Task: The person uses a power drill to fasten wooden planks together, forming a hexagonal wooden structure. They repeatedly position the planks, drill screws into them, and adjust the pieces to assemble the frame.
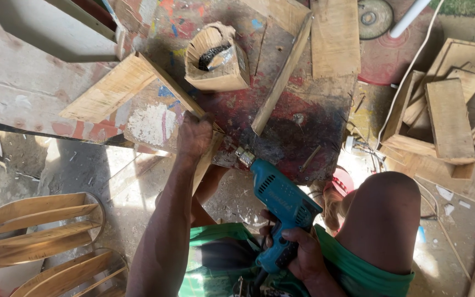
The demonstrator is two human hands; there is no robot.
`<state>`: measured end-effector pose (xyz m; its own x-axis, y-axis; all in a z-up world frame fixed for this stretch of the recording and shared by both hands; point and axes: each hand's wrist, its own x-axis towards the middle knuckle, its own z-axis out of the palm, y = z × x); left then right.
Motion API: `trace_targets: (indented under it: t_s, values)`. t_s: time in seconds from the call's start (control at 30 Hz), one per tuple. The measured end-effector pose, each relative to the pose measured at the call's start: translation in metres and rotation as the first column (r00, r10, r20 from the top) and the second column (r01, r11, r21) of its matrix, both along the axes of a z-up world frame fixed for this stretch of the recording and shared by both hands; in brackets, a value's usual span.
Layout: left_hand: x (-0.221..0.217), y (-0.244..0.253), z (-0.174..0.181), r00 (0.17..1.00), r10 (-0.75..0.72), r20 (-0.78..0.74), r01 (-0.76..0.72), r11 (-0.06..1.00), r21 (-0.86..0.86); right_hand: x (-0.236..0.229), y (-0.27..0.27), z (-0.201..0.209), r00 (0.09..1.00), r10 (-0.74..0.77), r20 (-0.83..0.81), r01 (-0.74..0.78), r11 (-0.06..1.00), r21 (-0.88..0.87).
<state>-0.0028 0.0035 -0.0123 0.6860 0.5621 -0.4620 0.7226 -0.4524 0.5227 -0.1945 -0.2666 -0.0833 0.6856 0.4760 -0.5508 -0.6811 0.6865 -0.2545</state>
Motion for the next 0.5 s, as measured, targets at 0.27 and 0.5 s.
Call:
trace_targets:
  t_s: [0.27,0.5]
  values:
    - [0.002,0.001,-0.003,0.994,0.064,0.084,-0.055,0.993,-0.104,0.013,0.015,0.009,0.997,-0.05,0.052,0.056,0.993,-0.105]
    - [0.005,0.006,-0.011,0.997,0.07,0.026,-0.068,0.993,-0.098,0.014,0.016,0.001,0.999,-0.047,0.015,0.048,0.995,-0.089]
